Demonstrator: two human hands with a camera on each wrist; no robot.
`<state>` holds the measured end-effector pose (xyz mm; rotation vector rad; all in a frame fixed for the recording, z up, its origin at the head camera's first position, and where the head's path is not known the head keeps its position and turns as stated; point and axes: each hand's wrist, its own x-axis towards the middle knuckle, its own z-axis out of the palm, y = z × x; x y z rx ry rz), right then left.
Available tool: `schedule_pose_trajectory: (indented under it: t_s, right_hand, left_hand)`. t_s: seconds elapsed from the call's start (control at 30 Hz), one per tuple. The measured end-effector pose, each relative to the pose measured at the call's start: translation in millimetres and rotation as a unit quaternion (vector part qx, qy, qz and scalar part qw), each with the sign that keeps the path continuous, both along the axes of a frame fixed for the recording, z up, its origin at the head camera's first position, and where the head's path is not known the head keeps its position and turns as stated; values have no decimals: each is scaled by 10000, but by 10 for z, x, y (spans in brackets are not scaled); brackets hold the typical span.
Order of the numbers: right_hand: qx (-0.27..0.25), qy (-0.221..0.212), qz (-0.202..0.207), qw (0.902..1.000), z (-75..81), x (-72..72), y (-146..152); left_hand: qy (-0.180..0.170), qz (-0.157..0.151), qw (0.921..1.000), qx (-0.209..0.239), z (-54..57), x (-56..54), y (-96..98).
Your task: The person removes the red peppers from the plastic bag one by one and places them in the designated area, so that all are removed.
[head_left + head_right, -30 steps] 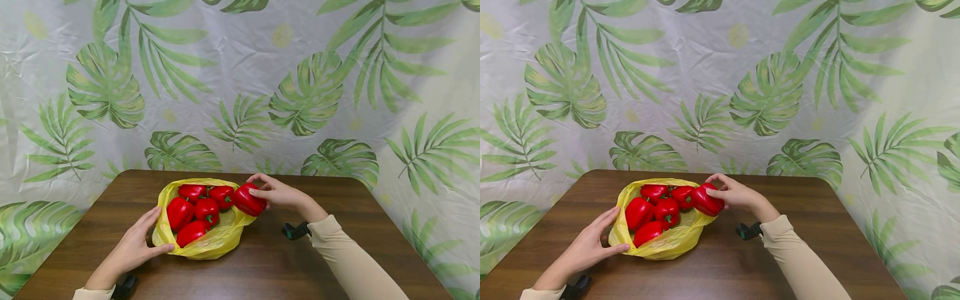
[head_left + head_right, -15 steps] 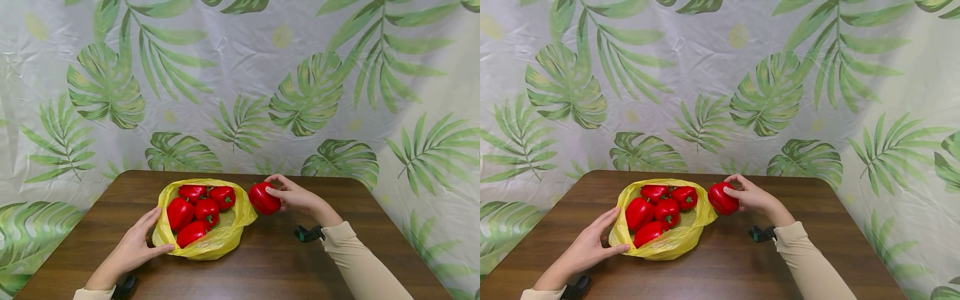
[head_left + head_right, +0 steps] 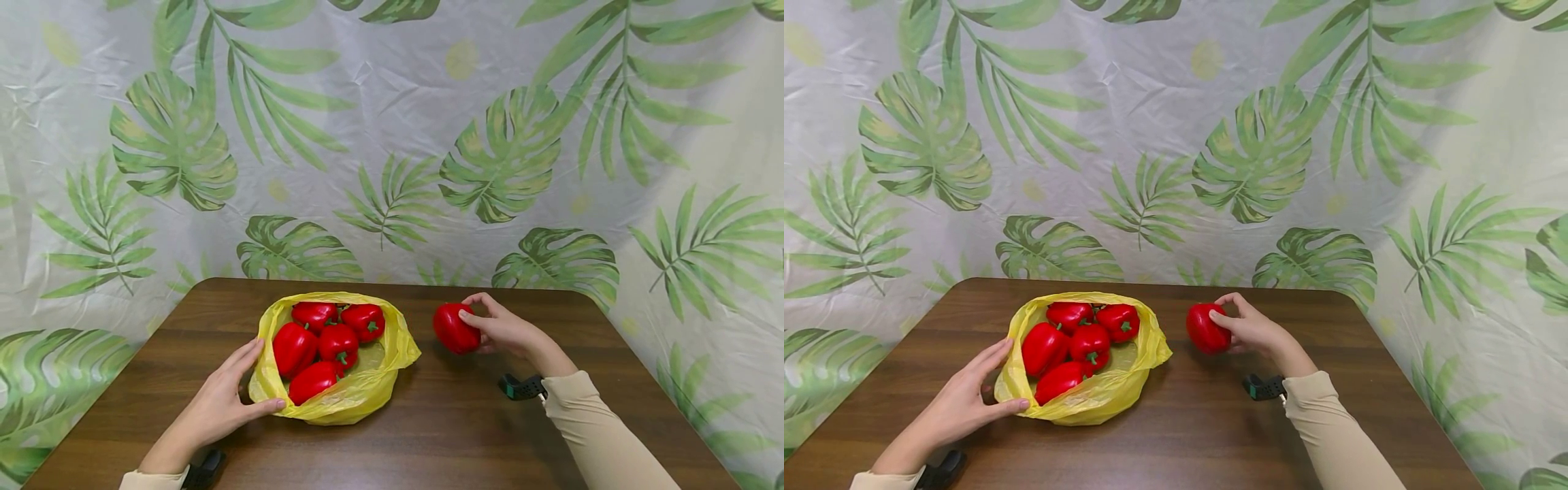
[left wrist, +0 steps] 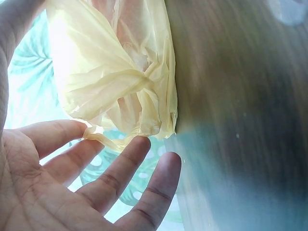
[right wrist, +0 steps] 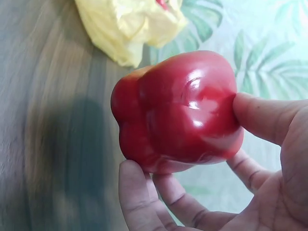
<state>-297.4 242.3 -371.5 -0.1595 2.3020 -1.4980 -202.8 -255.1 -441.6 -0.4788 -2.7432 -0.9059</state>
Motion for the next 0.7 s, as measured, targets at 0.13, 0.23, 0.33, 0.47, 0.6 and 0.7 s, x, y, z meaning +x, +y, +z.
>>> schedule_pose_trajectory:
  t_s: [0.13, 0.23, 0.33, 0.47, 0.6, 0.7]
  right_hand:
    - [82, -22, -138, 9999, -54, 12, 77]
    - [109, -60, -275, 9995, -96, 15, 120]
    - [152, -98, -376, 9991, -137, 10, 158]
    - [213, -130, -466, 9986, -182, 0, 207]
    - [282, -142, -502, 9982, -214, -6, 255]
    - [346, -138, -523, 9979, -234, -11, 280]
  left_hand:
    - [-35, -7, 10000, 23, 2, -2, -1]
    - [-53, -17, 10000, 29, 0, -4, -3]
    - [-34, -8, 10000, 7, -3, -6, -3]
    - [-4, 2, 10000, -35, -2, -6, -1]
    - [-11, 1, 10000, -56, 1, -4, 2]
    - [-5, 7, 10000, -69, 1, -4, 2]
